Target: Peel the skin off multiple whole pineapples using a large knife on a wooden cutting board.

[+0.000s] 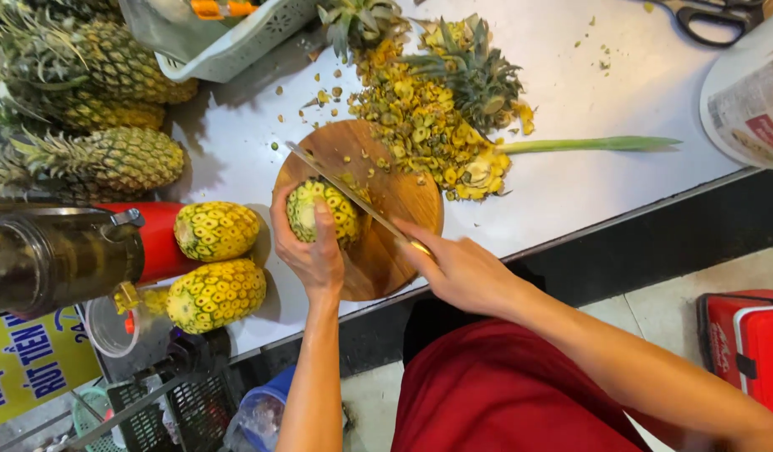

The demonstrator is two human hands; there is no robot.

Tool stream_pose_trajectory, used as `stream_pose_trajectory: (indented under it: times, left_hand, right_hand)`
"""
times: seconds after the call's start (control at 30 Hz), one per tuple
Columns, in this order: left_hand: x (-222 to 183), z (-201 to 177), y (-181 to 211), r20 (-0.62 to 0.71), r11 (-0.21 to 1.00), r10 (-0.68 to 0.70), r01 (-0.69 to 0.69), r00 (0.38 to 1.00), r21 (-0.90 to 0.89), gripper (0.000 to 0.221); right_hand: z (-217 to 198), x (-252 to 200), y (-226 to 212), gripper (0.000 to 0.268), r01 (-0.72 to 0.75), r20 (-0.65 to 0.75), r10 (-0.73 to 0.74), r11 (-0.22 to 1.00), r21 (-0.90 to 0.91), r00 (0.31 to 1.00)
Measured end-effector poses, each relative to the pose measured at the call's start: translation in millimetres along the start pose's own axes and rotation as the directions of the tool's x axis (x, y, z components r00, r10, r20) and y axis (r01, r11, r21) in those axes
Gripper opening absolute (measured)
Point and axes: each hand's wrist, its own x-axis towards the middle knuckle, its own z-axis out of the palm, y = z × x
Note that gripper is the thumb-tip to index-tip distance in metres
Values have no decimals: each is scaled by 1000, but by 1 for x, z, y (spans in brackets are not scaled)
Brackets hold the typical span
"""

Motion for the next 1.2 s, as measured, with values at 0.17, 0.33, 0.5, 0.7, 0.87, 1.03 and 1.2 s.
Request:
stream_pose_trajectory:
  times: [0.17,0.33,0.5,0.7,0.87,1.03,1.2]
  left_hand:
    - [-1,1,-4,3,1000,0,0,1000,12,50]
    - [-2,1,-7,0,999,12,-12,1000,37,49]
    - [2,3,0,6,994,-105,105,994,-5,53]
    - [1,0,-6,2,1000,8,-8,1000,-1,50]
    - [5,-1,-2,23,1000,-16,16,1000,4,53]
    - [4,-4,-11,38,999,27,-25,999,-41,54]
    - [1,-4,-16,42,999,50,-50,998,-13,51]
  right_hand:
    - [4,-9,14,56,7,-4,-7,1000,23,1000]
    - [14,-1,32,57,46,-35,-45,999,13,998]
    - [5,19,16,56,62,-8,-62,998,33,998]
    - [14,-7,42,59,73,-21,-72,993,89,997]
    - [23,48,53,60,125,-8,-125,988,92,992]
    - [9,13,31,61,18,58,-26,991,134,998]
    - [16,30,42,62,-120,155,93,977,177,984]
